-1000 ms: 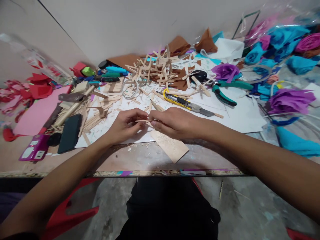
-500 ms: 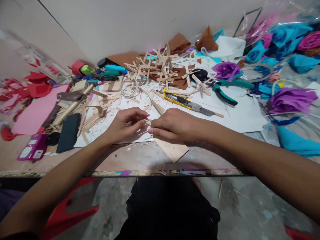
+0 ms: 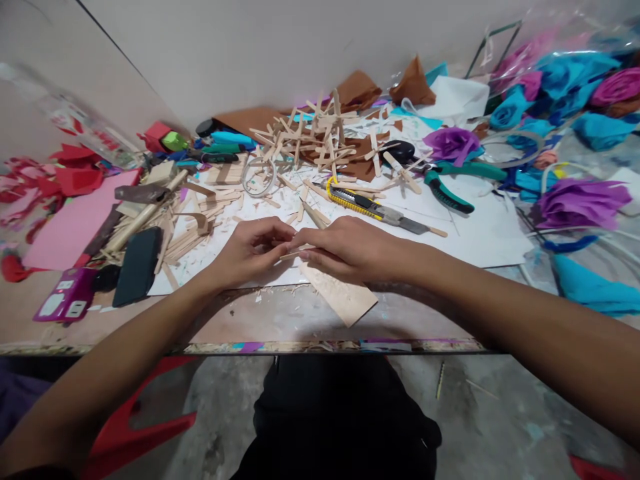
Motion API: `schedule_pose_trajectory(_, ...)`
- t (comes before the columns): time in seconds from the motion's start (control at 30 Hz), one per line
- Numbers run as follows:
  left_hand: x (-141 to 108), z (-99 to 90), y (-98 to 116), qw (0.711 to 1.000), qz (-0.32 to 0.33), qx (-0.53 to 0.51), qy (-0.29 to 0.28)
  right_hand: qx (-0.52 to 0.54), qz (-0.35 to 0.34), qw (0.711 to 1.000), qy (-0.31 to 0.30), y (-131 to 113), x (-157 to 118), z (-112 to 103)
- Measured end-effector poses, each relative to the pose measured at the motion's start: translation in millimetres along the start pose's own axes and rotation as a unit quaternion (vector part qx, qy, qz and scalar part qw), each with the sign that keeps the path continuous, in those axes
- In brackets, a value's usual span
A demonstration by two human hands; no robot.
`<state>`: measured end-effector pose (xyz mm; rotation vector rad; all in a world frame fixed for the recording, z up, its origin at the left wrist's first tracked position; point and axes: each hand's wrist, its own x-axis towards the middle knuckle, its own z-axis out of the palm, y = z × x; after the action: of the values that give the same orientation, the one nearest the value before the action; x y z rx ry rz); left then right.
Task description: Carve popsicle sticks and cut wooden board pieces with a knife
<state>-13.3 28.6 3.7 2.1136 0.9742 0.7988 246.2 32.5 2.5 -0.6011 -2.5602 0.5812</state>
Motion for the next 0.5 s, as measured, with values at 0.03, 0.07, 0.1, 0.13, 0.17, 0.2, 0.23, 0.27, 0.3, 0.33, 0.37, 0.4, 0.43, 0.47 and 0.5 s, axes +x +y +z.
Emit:
schedule_pose_trajectory(0.03,0.1,-0.1,0.4,1.0,0.001,0.001,-0.001,-0.002,-0.001,1.0,0.002,0.1,0.3,0.2)
schedule_pose_trajectory(0.07,0.2,-0.2,0.9,1.0,0.003,0.003,-0.003,-0.004,-0.002,1.0,0.004,0.3,0.6,0.5)
schedule_pose_trajectory(0.1,0.4,-0.3,1.3,1.0,0.004,0.006,-0.004,-0.005,-0.004,1.0,0.008,0.4,1.0,0.8)
schedule_pose_trajectory(0.13,0.5,-0.4,1.7,1.0,0.005,0.009,-0.005,-0.005,-0.005,1.0,0.011,0.5,1.4,1.0)
schedule_pose_trajectory(0.17,0.7,-0.6,2.1,1.0,0.007,0.01,-0.006,-0.006,-0.006,1.0,0.014,0.5,1.9,1.0)
schedule_pose_trajectory(0.2,0.8,-0.7,2.3,1.0,0.009,0.009,-0.005,-0.008,-0.003,1.0,0.017,0.5,2.4,1.0)
schedule_pose_trajectory(0.23,0.8,-0.8,2.3,1.0,0.012,0.007,-0.004,-0.011,0.001,1.0,0.019,0.4,2.8,0.8)
schedule_pose_trajectory(0.27,0.8,-0.9,2.2,1.0,0.014,0.006,-0.002,-0.013,0.006,1.0,0.02,0.2,3.2,0.5)
schedule_pose_trajectory(0.3,0.7,-0.9,1.9,1.0,0.015,0.006,-0.002,-0.016,0.011,1.0,0.023,0.0,3.5,0.1)
schedule_pose_trajectory(0.33,0.6,-1.0,1.6,1.0,0.016,0.006,-0.003,-0.018,0.016,0.999,0.024,-0.3,3.8,-0.3)
schedule_pose_trajectory(0.37,0.5,-1.0,1.2,1.0,0.016,0.006,-0.003,-0.021,0.018,0.999,0.025,-0.5,4.0,-0.7)
schedule_pose_trajectory(0.4,0.3,-0.9,0.8,1.0,0.016,0.008,-0.004,-0.023,0.019,0.999,0.026,-0.8,4.1,-1.1)
schedule_pose_trajectory(0.43,0.1,-0.8,0.4,1.0,0.017,0.009,-0.004,-0.024,0.018,0.999,0.026,-1.0,4.3,-1.4)
schedule_pose_trajectory(0.47,0.0,-0.8,0.0,1.0,0.018,0.011,-0.003,-0.025,0.017,0.999,0.026,-1.3,4.4,-1.6)
schedule_pose_trajectory(0.5,-0.1,-0.6,-0.4,1.0,0.02,0.012,-0.001,-0.026,0.016,0.999,0.024,-1.6,4.5,-1.7)
